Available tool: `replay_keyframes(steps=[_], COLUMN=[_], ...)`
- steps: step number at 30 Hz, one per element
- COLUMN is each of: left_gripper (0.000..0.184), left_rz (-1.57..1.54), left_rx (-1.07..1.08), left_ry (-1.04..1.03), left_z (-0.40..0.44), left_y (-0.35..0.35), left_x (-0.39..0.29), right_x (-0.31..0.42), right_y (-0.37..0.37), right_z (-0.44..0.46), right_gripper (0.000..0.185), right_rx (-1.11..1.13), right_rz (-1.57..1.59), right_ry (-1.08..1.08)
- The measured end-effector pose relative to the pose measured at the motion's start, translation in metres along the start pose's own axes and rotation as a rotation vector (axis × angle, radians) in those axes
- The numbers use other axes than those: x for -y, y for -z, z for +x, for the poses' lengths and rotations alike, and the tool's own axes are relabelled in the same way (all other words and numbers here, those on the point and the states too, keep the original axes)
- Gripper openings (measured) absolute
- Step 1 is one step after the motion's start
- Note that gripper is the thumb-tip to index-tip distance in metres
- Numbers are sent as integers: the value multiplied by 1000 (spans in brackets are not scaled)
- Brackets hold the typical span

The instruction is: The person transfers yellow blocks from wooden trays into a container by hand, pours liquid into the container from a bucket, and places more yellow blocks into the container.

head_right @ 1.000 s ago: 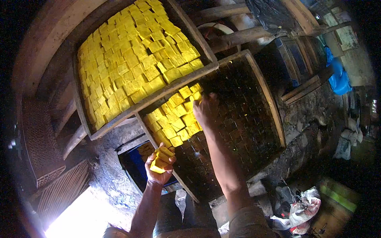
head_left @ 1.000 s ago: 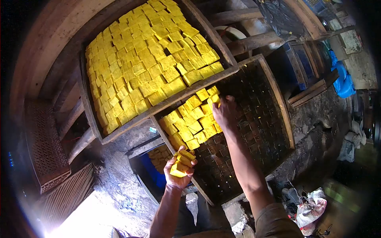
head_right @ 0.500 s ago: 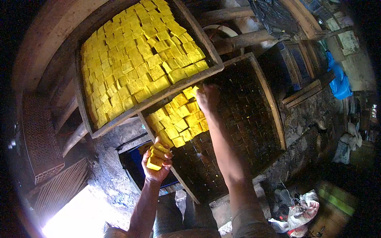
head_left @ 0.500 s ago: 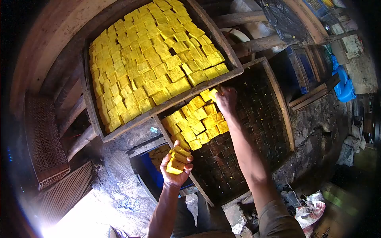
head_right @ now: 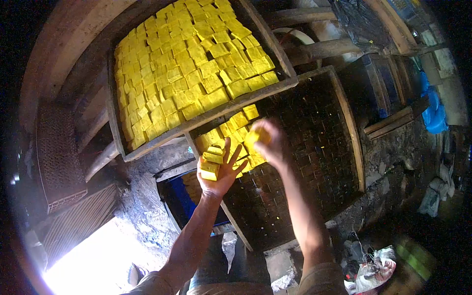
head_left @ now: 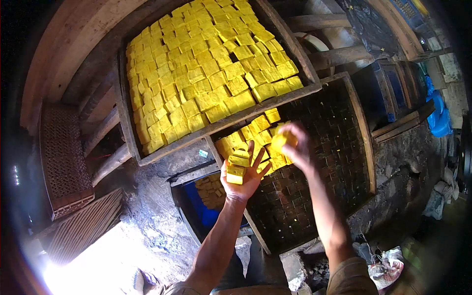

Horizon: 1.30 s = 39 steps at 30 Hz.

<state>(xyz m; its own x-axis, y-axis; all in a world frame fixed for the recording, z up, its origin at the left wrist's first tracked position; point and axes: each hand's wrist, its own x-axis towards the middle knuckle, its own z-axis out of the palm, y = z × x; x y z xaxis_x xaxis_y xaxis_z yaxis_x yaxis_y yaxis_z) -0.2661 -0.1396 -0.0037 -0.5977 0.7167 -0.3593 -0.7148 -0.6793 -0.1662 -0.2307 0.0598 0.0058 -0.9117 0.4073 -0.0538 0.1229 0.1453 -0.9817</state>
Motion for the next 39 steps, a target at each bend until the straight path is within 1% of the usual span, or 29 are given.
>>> replay_keyframes(steps=[1, 2, 3, 4, 6, 7, 8, 10, 11, 12, 13, 14, 16, 17, 19, 20, 22, 23, 24, 26, 27, 29, 30, 32, 33, 34, 37, 38, 39], left_gripper=[60, 62, 65, 61, 56, 50, 50, 55, 62, 62, 64, 68, 71, 73, 75, 75, 69, 71, 71, 76, 81, 83, 85, 85, 86, 86, 82, 80, 78], left_rz=[-8, 41, 92, 267, 137, 162, 118, 70, 74, 77, 126, 174, 166, 242, 364, 363, 385, 395, 395, 297, 345, 371, 399, 361, 325, 288, 197, 151, 208], left_rx=[-4, 2, 11, -87, -38, -130, -194, -405, -360, -361, -303, -247, -235, -253, -251, -248, -317, -318, -315, -254, -288, -277, -259, -226, -195, -165, -148, -119, -123], left_ry=[5, 10, 20, -54, -89, -119, -100, 8, 37, 40, 72, 106, 139, 135, 119, 114, 83, 89, 88, 131, 141, 130, 123, 130, 140, 153, 125, 136, 146], left_z=[-1, -3, -4, -11, -27, -38, -38, -51, -56, -59, -61, -63, -65, -68, -69, -70, -74, -74, -76, -78, -80, -85, -86, -89, -91, -94, -98, -99, -100], left_y=[2, 5, 8, 18, 36, 33, 27, 8, 28, 27, 24, 20, 14, 11, 7, 5, 0, -4, -6, -10, -13, -12, -12, -14, -15, -15, -7, -5, -4], left_x=[4, 10, 16, 20, 24, 24, 24, 22, 15, 14, 14, 14, 14, 13, 9, 7, 7, 7, 7, 3, 2, 0, -1, -5, -7, -8, -12, -13, -14], right_x=[7, 10, 25, 40, 47, 45, 27, -1, -18, -41, -61, -65, -60, -53, -43, -45, -34, -44, -55, -52, -51, -48, -47, -50, -52, -42, -52, -63, -76], right_y=[-6, -16, -32, -48, -63, -56, -49, -30, -31, -32, -34, -44, -50, -48, -39, -33, -30, -25, -25, -36, -45, -59, -59, -56, -48, -42, -32, -33, -36], right_z=[-19, -39, -56, -70, -89, -91, -94, -98, -97, -92, -90, -88, -96, -98, -94, -82, -65, -56, -48, -41, -39, -47, -50, -55, -56, -55, -39, -28, -14], right_gripper=[41, 45, 52, 58, 65, 72, 62, 50, 50, 44, 39, 35, 31, 31, 29, 29, 29, 34, 37, 42, 42, 45, 45, 43, 42, 41, 44, 44, 42], right_rx=[45, 61, 108, 151, 166, 223, 118, -226, -230, -431, -626, -626, -612, -612, -603, -644, -577, -498, -490, -534, -531, -566, -565, -498, -454, -498, -451, -450, -408], right_rz=[-124, -420, -428, -434, -566, -358, -45, -187, -184, -609, -1037, -1120, -752, -754, -281, -223, -56, -251, -652, -953, -950, -1022, -1023, -539, -338, -127, 191, 191, 68], right_ry=[79, 229, 128, 25, -1, -144, -168, -225, -234, -170, -96, -21, -76, -80, -229, -73, -104, -167, -51, -213, -208, 52, 55, -75, -196, -201, -111, -113, -180])
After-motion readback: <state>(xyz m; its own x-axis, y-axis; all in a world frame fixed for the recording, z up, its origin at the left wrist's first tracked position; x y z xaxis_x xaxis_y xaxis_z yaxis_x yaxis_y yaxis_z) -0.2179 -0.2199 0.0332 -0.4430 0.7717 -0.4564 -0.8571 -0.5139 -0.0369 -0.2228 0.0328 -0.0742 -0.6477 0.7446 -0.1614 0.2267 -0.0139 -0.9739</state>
